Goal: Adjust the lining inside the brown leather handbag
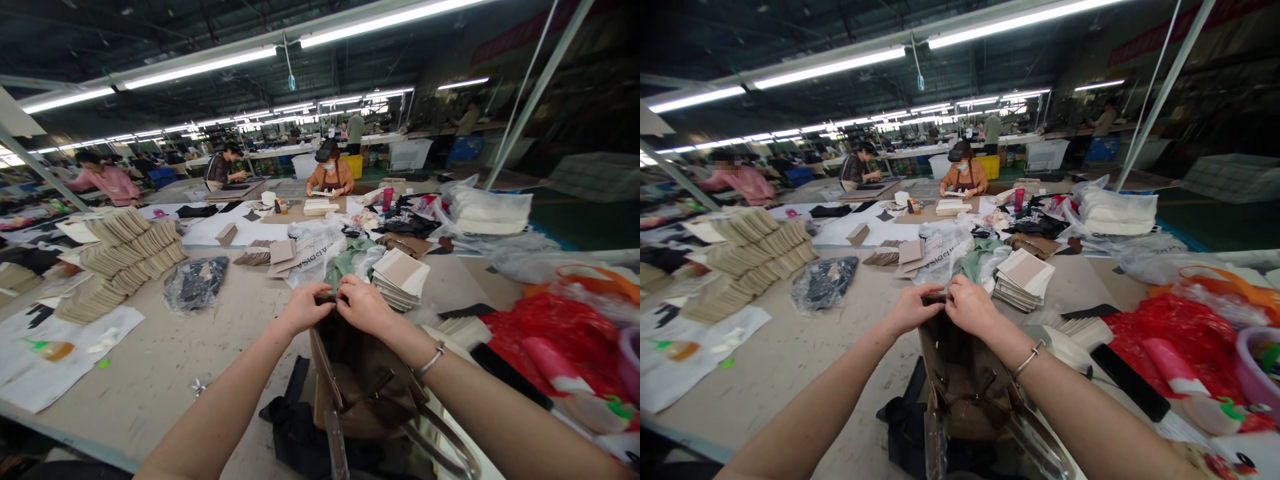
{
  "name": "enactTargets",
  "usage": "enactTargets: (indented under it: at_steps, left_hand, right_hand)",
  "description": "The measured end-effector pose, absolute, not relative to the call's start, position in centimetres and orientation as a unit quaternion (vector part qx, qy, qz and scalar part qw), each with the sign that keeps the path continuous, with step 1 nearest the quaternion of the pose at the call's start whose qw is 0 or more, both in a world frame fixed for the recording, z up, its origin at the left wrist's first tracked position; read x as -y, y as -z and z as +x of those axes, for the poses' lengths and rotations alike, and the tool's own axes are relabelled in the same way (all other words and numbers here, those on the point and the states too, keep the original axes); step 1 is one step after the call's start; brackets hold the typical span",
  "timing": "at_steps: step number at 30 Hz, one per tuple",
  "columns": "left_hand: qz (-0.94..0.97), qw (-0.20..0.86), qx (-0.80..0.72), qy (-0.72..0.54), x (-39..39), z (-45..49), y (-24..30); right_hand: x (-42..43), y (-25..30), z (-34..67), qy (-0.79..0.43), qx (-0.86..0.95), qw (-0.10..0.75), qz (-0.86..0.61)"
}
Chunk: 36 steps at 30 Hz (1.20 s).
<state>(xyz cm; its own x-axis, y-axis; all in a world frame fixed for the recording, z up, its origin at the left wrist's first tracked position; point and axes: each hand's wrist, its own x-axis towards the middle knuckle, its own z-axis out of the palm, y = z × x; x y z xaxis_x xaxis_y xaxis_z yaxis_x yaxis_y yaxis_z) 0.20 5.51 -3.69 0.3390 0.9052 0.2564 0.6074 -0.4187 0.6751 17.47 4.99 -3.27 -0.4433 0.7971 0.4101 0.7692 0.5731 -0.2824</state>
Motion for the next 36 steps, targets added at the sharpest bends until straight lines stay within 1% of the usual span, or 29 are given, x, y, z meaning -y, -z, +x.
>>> enactTargets:
  at_steps: [8, 11, 15, 20, 24, 29, 36]
  left_hand:
    - [0.749, 0.259, -0.522, -0.315, -5.92, 0.87, 3.86]
    - [0.740, 0.266, -0.515, -0.342, -5.90, 0.83, 4.20]
    - [0.750, 0.225, -0.492, -0.381, -5.67, 0.67, 4.25]
    - [0.783, 0.172, -0.472, -0.366, -5.41, 0.65, 3.62]
    - [0.789, 0.157, -0.478, -0.354, -5.35, 0.88, 3.47]
    - [0.771, 0.154, -0.520, -0.333, -5.27, 1.16, 3.63]
    - [0.759, 0.131, -0.547, -0.329, -5.24, 1.28, 3.74]
  right_hand:
    - [-4.96, 2.95, 17.56, -0.036, 0.850, 0.253, -0.462]
    - [-5.14, 2.92, 17.70, -0.040, 0.855, 0.251, -0.452]
    - [-5.49, 2.93, 18.10, -0.055, 0.868, 0.244, -0.428]
    - [-5.70, 2.87, 18.38, -0.061, 0.880, 0.234, -0.410]
    - [-5.59, 2.81, 18.29, -0.059, 0.869, 0.233, -0.432]
    - [-5.35, 2.84, 18.08, -0.052, 0.859, 0.240, -0.449]
    - [-5.35, 3.00, 17.85, -0.054, 0.849, 0.254, -0.461]
